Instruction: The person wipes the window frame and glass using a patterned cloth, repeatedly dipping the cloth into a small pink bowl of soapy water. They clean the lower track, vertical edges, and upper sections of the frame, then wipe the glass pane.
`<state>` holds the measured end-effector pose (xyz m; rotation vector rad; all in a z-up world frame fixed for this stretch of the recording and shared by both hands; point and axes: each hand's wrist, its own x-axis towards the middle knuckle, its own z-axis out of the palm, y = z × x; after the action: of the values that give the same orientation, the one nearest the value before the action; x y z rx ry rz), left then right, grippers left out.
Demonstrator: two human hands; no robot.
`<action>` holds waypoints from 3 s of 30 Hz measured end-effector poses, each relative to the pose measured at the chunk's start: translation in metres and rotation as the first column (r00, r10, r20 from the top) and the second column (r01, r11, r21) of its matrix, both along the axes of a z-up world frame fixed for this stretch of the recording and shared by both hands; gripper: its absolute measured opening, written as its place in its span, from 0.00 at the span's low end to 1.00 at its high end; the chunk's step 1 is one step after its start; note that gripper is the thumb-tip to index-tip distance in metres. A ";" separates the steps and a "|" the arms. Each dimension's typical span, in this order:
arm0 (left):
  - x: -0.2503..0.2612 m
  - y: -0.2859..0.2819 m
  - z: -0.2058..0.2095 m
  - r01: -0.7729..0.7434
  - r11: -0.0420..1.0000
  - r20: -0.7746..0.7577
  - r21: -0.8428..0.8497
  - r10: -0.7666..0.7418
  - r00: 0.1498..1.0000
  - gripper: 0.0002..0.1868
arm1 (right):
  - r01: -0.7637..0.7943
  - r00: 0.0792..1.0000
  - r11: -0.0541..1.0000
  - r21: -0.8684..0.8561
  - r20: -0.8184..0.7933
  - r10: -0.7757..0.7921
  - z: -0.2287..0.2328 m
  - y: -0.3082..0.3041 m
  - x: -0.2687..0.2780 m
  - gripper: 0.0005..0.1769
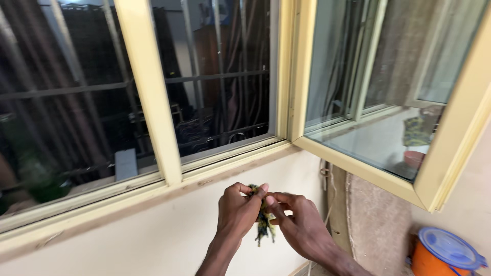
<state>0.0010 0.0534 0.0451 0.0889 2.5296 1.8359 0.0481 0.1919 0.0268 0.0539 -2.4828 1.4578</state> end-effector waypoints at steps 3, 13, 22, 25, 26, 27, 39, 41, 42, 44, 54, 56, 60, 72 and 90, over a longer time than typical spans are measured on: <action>-0.021 0.004 -0.001 0.027 0.991 -0.183 -0.129 -0.051 0.982 0.15 | 0.037 0.999 0.944 -0.327 -0.005 -0.041 -0.007 0.004 -0.020 0.38; -0.041 0.069 0.018 0.451 0.672 -0.287 -0.588 -0.694 0.660 0.07 | -0.296 0.757 0.019 -0.955 -0.222 0.614 -0.040 0.114 -0.121 0.25; -0.170 0.142 0.049 0.190 0.910 -0.925 -0.369 -0.380 0.023 0.26 | -0.038 0.995 0.269 -0.962 -0.061 -0.076 0.125 0.146 -0.146 0.26; -0.199 0.180 0.081 0.071 0.996 -0.996 -0.051 -0.045 -0.078 0.29 | -0.250 0.865 0.512 -0.822 -0.427 -0.264 0.215 0.146 -0.122 0.34; -0.204 0.188 0.099 0.144 0.983 -0.993 -0.116 -0.120 0.021 0.29 | -0.259 0.773 0.626 -0.735 -0.547 -0.321 0.240 0.150 -0.113 0.36; -0.210 0.192 0.120 0.221 0.959 -0.973 -0.175 -0.203 0.111 0.28 | -0.245 0.665 0.732 -0.636 -0.660 -0.351 0.264 0.157 -0.107 0.38; -0.117 0.340 0.316 0.564 0.777 -0.960 -0.279 -0.218 -0.174 0.18 | 0.971 0.234 -0.062 0.232 -0.972 0.022 0.469 0.336 -0.035 0.49; -0.106 0.349 0.338 0.567 0.775 -0.957 -0.277 -0.172 -0.233 0.19 | 0.901 0.334 -0.164 0.401 -0.884 -0.327 0.486 0.358 -0.036 0.58; -0.102 0.353 0.349 0.550 0.787 -0.947 -0.278 -0.128 -0.295 0.18 | 0.907 0.330 -0.170 0.384 -0.902 -0.279 0.487 0.368 -0.037 0.57; -0.102 0.358 0.365 0.504 0.786 -0.927 -0.357 -0.231 -0.297 0.20 | 0.918 0.320 -0.183 0.351 -0.930 -0.179 0.485 0.384 -0.042 0.54; -0.120 0.382 0.414 0.505 0.596 -0.776 -0.625 -0.545 -0.317 0.15 | 0.880 0.131 -0.473 0.046 -0.980 0.150 0.729 0.448 -0.056 0.45; -0.127 0.373 0.426 0.540 0.594 -0.795 -0.596 -0.531 -0.293 0.14 | 0.874 0.178 -0.483 0.063 -0.964 0.196 0.793 0.444 -0.052 0.46; -0.158 0.340 0.467 0.541 0.673 -0.853 -0.505 -0.483 -0.195 0.12 | 0.939 -0.038 -0.340 0.062 -0.959 -0.280 0.847 0.405 -0.062 0.44; -0.372 0.358 0.565 0.184 0.983 -0.998 0.022 0.012 0.060 0.21 | 0.741 0.516 -0.587 0.325 -0.836 0.188 0.843 0.364 -0.217 0.39; -0.488 0.305 0.606 0.436 0.893 -0.829 -0.112 -0.326 0.454 0.33 | 0.874 0.092 -0.452 0.178 -0.974 -0.207 0.872 0.343 -0.279 0.43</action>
<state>-0.4865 0.3582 0.6515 1.8123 2.4443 1.9949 -0.2306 0.5346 0.8989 -0.6889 -1.5085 -0.8605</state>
